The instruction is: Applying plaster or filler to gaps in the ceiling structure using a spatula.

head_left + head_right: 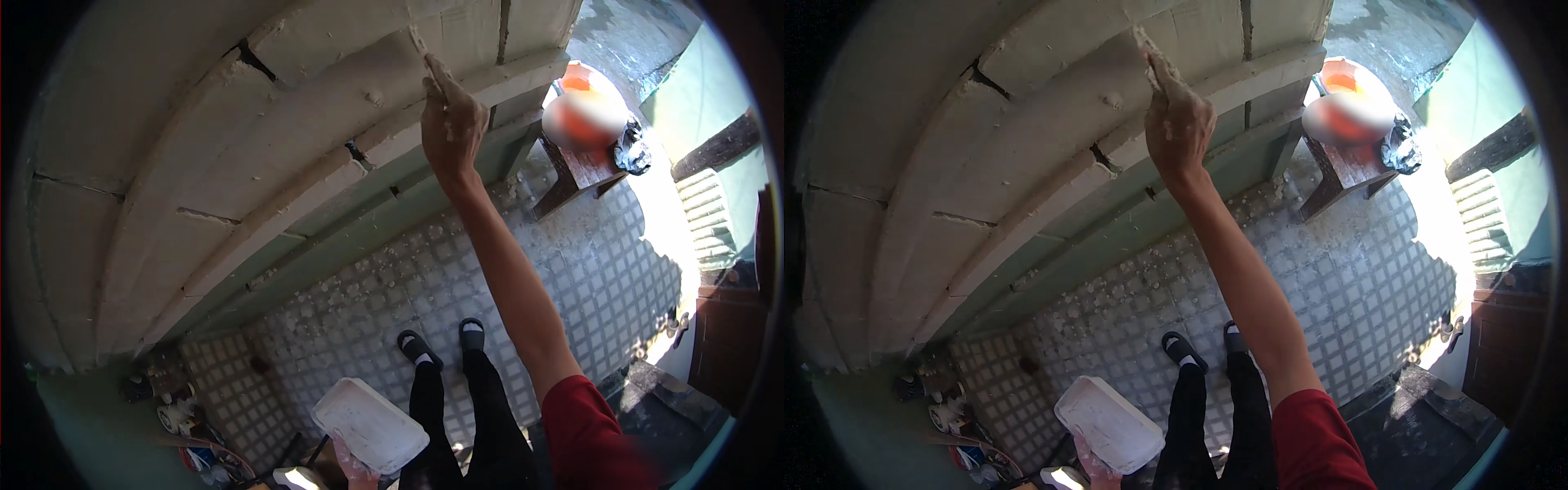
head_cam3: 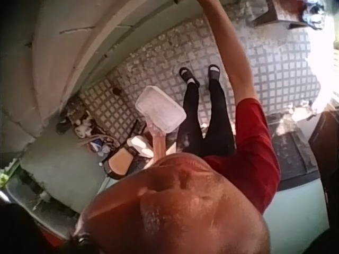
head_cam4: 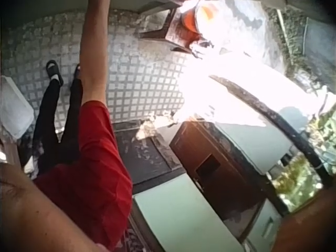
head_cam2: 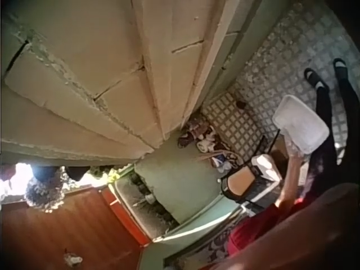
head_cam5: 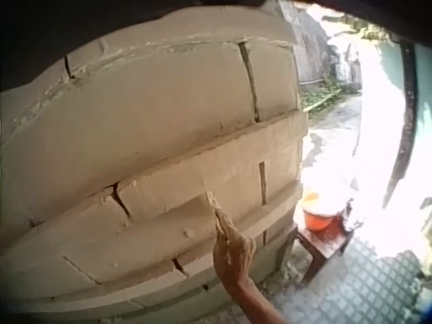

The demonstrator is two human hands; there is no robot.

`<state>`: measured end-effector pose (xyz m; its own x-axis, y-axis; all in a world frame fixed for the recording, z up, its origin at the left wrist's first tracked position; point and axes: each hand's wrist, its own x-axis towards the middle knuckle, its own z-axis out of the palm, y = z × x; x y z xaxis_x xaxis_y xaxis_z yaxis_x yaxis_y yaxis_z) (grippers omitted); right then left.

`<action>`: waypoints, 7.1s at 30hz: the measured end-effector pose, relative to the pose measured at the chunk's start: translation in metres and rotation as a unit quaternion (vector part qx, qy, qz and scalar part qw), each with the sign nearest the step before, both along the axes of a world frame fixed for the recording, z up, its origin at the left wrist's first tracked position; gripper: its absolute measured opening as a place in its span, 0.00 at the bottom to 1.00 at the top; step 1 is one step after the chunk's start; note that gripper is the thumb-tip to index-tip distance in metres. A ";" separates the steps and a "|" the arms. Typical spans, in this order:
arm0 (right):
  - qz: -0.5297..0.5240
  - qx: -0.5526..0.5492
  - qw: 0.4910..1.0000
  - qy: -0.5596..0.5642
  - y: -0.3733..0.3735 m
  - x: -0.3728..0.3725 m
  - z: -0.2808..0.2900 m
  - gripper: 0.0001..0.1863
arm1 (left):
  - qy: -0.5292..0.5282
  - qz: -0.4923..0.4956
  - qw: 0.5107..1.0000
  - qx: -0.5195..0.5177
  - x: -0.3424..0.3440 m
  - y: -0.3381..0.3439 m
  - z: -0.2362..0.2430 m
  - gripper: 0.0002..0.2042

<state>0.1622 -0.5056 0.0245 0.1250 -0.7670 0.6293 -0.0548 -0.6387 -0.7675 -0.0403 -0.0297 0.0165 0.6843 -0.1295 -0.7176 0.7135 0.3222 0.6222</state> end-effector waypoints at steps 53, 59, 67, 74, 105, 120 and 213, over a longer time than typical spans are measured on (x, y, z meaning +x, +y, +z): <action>0.101 -0.088 0.991 0.008 0.012 0.011 -0.023 0.20 | -0.001 0.027 1.000 0.011 0.010 -0.013 0.001 0.36; -0.049 0.029 0.995 0.076 -0.053 -0.001 0.003 0.14 | -0.019 0.011 1.000 0.005 0.009 -0.022 0.008 0.35; 0.150 -0.130 0.980 0.023 0.032 0.019 -0.026 0.24 | -0.007 0.016 1.000 0.014 0.013 -0.011 0.003 0.35; -0.044 0.006 0.998 0.044 -0.046 -0.002 -0.014 0.13 | -0.013 0.025 1.000 -0.005 0.011 -0.009 0.005 0.33; 0.035 0.209 0.924 -0.317 -0.087 0.011 -0.072 0.08 | -0.009 0.037 0.999 0.009 0.011 -0.017 0.008 0.35; 0.030 0.121 0.991 -0.057 -0.040 -0.010 -0.043 0.10 | -0.087 -0.033 0.996 0.007 0.008 0.010 0.002 0.33; 0.111 -0.090 0.989 -0.044 -0.035 0.013 -0.001 0.07 | -0.041 -0.014 0.997 -0.069 0.015 0.048 -0.017 0.32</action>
